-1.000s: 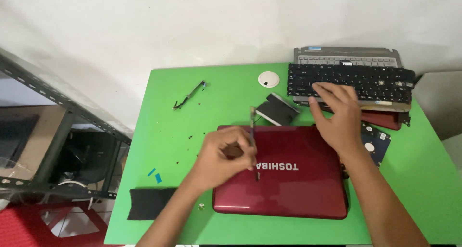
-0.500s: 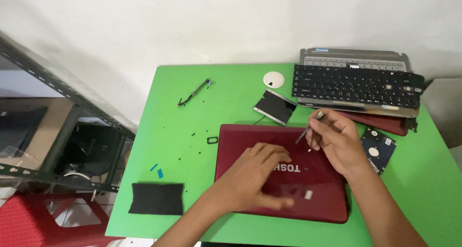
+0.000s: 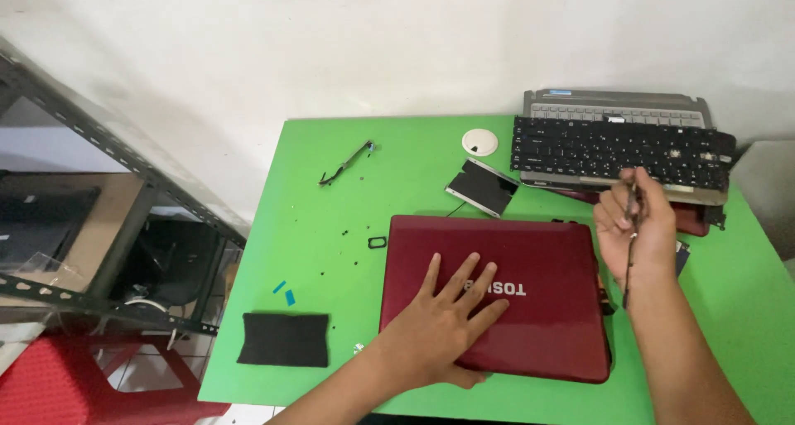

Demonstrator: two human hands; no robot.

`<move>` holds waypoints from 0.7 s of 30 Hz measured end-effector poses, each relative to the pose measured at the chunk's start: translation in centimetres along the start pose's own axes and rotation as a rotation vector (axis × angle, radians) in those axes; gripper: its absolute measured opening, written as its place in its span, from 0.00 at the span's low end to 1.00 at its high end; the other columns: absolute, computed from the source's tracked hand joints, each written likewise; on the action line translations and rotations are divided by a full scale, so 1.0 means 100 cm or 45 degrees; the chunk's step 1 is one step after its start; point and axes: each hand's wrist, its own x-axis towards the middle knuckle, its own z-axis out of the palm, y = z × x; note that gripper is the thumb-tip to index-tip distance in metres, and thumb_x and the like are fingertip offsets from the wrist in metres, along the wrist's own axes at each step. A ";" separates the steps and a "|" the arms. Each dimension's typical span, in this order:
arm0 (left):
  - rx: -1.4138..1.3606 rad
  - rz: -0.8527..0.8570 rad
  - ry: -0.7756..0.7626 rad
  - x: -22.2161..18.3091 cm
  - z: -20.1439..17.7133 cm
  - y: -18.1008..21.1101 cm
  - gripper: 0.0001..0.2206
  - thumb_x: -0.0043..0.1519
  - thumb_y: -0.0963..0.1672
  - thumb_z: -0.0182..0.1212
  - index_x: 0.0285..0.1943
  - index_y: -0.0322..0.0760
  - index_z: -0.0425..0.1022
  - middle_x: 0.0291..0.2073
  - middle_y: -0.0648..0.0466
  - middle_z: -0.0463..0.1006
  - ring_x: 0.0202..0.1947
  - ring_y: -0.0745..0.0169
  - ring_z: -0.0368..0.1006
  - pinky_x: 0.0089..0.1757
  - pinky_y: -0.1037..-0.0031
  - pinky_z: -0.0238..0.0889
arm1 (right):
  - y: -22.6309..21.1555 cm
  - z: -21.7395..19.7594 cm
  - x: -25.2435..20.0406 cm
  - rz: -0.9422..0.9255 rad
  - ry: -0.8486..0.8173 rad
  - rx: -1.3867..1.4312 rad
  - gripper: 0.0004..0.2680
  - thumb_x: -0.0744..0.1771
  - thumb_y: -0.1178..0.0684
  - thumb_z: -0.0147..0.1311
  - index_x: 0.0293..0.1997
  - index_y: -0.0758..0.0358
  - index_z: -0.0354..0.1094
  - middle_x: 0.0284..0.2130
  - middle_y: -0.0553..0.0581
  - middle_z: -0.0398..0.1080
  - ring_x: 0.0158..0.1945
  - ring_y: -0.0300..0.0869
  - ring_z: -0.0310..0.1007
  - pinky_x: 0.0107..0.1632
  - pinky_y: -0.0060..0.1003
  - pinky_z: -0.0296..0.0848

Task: Connecting internal cables and components like the hard drive during laptop assembly.

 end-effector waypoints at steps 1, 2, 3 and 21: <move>0.004 0.000 0.006 0.001 0.001 -0.001 0.47 0.50 0.65 0.61 0.74 0.40 0.61 0.76 0.35 0.53 0.77 0.29 0.43 0.63 0.29 0.41 | -0.006 -0.002 0.002 -0.004 -0.005 -0.003 0.05 0.71 0.50 0.51 0.39 0.54 0.68 0.14 0.39 0.54 0.15 0.27 0.48 0.19 0.22 0.46; 0.050 0.020 0.027 0.000 0.003 0.000 0.46 0.49 0.64 0.63 0.73 0.40 0.63 0.75 0.35 0.55 0.76 0.28 0.46 0.62 0.28 0.44 | -0.010 -0.005 0.003 0.005 0.029 -0.007 0.07 0.71 0.48 0.50 0.35 0.51 0.66 0.15 0.40 0.52 0.17 0.28 0.46 0.21 0.24 0.45; 0.097 0.040 0.048 -0.001 0.005 0.001 0.45 0.49 0.63 0.66 0.72 0.41 0.64 0.74 0.35 0.57 0.75 0.27 0.49 0.60 0.26 0.47 | -0.014 -0.008 0.004 0.015 0.063 -0.012 0.10 0.72 0.47 0.50 0.31 0.49 0.64 0.16 0.41 0.49 0.18 0.30 0.43 0.23 0.26 0.43; 0.210 0.257 0.392 -0.010 0.004 0.001 0.27 0.63 0.54 0.63 0.62 0.31 0.69 0.62 0.36 0.71 0.63 0.35 0.67 0.62 0.45 0.61 | -0.078 0.007 -0.038 0.559 -0.154 -1.460 0.12 0.72 0.60 0.44 0.51 0.82 0.73 0.30 0.72 0.68 0.18 0.44 0.48 0.19 0.36 0.42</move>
